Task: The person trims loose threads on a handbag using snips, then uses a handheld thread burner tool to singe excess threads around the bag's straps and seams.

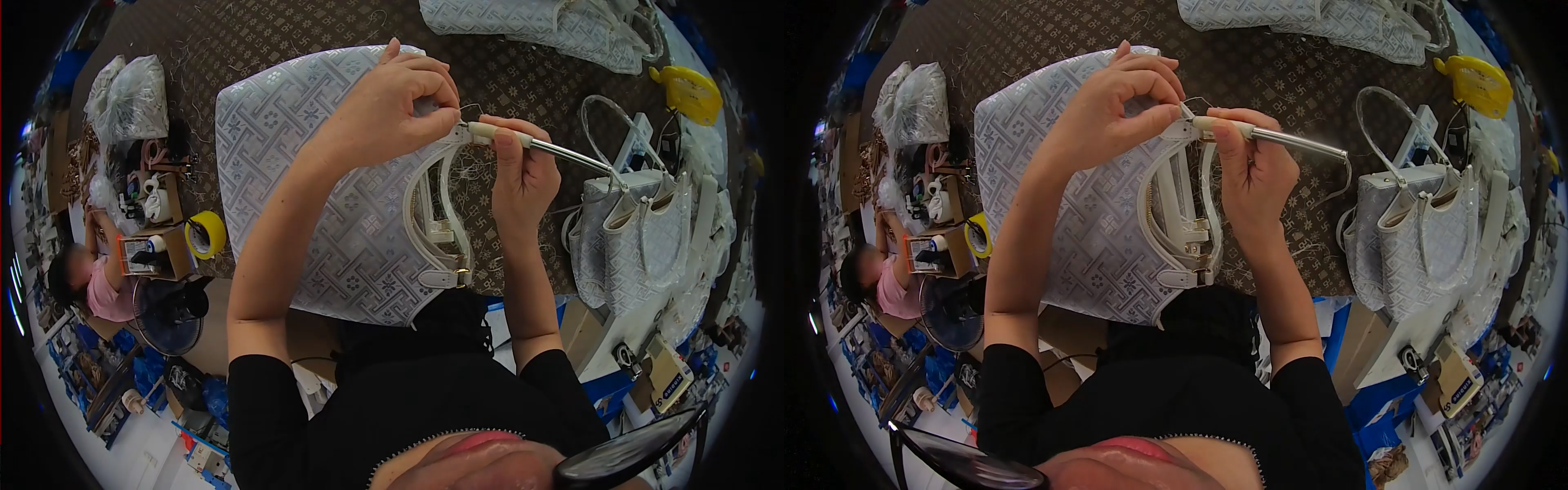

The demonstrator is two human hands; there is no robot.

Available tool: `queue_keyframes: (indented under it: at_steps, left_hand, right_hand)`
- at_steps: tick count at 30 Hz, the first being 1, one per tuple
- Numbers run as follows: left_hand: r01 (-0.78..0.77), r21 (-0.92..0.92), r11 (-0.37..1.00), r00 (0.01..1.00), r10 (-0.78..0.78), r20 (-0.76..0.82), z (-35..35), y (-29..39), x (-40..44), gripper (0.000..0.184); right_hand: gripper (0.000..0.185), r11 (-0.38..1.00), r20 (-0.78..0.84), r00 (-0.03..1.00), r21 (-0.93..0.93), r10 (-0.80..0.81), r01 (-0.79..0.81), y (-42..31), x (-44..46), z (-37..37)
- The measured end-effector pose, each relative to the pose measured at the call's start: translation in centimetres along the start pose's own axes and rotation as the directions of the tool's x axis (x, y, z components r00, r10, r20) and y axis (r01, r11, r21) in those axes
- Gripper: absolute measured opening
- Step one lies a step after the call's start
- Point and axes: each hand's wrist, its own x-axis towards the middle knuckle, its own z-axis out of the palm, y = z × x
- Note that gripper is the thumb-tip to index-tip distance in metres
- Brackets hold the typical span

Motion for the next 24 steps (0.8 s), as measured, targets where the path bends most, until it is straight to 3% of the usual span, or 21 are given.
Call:
queue_keyframes:
  at_steps: [8, 10, 11, 12, 13, 15, 16, 17, 18, 19, 20, 22, 24]
  left_hand:
    - [0.006, -0.043, 0.999, 1.000, -0.006, -0.008, -0.3, -0.1, 0.0, 0.012]
    - [-0.004, -0.078, 0.997, 0.999, 0.001, -0.035, -0.4, -0.4, 0.1, 0.013]
    - [0.031, -0.454, 0.890, 0.958, -0.155, -0.240, -0.4, -0.8, 0.2, 0.018]
    - [-0.036, -0.759, 0.650, 0.860, -0.367, -0.355, -0.4, -1.2, 0.3, 0.027]
    - [-0.038, -0.759, 0.650, 0.860, -0.365, -0.356, -1.1, -2.4, 0.0, 0.027]
    - [-0.216, -0.821, 0.529, 0.621, -0.575, -0.533, -3.6, -2.8, -0.1, 0.028]
    - [-0.011, -0.642, 0.766, 0.658, -0.478, -0.582, -3.2, -2.2, -1.0, 0.045]
    - [-0.012, -0.640, 0.768, 0.661, -0.474, -0.581, -3.3, -0.2, -1.6, 0.045]
    - [0.153, -0.320, 0.935, 0.851, -0.290, -0.438, -3.3, 1.4, -2.4, 0.055]
    - [0.188, 0.074, 0.979, 0.967, -0.172, -0.187, -3.1, 2.7, -3.2, 0.066]
    - [0.190, 0.077, 0.979, 0.967, -0.174, -0.184, -2.2, 3.8, -4.1, 0.066]
    - [0.154, 0.550, 0.821, 0.988, -0.142, -0.065, 0.6, 5.0, -5.6, 0.085]
    - [0.181, 0.545, 0.819, 0.981, -0.188, -0.043, 2.3, 4.4, -5.7, 0.095]
  right_hand:
    - [0.018, 1.000, -0.003, 1.000, 0.013, 0.008, -0.008, 0.1, -0.1, 0.0]
    - [0.020, 0.983, -0.006, 0.993, 0.145, 0.114, -0.112, 0.2, -0.1, -0.2]
    - [0.020, 0.983, -0.006, 0.994, 0.146, 0.113, -0.111, 0.0, 0.0, -0.1]
    - [0.022, 0.963, -0.018, 0.990, 0.236, 0.137, -0.129, -0.4, 0.2, -0.1]
    - [0.024, 0.935, -0.027, 0.986, 0.324, 0.162, -0.144, -0.6, 0.2, -0.1]
    - [0.026, 0.922, -0.020, 0.983, 0.351, 0.183, -0.165, -0.5, 0.2, -0.5]
    - [0.028, 0.906, -0.010, 0.978, 0.381, 0.206, -0.187, -0.3, 0.2, -0.8]
    - [0.028, 0.905, -0.014, 0.979, 0.383, 0.205, -0.184, -0.2, 0.2, -0.9]
    - [0.031, 0.914, -0.041, 0.976, 0.363, 0.213, -0.184, -0.1, 0.2, -1.0]
    - [0.033, 0.921, -0.067, 0.973, 0.343, 0.221, -0.186, 0.0, 0.1, -1.1]
    - [0.033, 0.919, -0.067, 0.972, 0.346, 0.224, -0.188, -0.1, -0.1, -1.3]
    - [0.034, 0.924, -0.106, 0.970, 0.342, 0.219, -0.172, -0.3, -0.3, -1.7]
    - [0.034, 0.926, -0.117, 0.971, 0.342, 0.211, -0.160, -0.4, -0.6, -2.0]
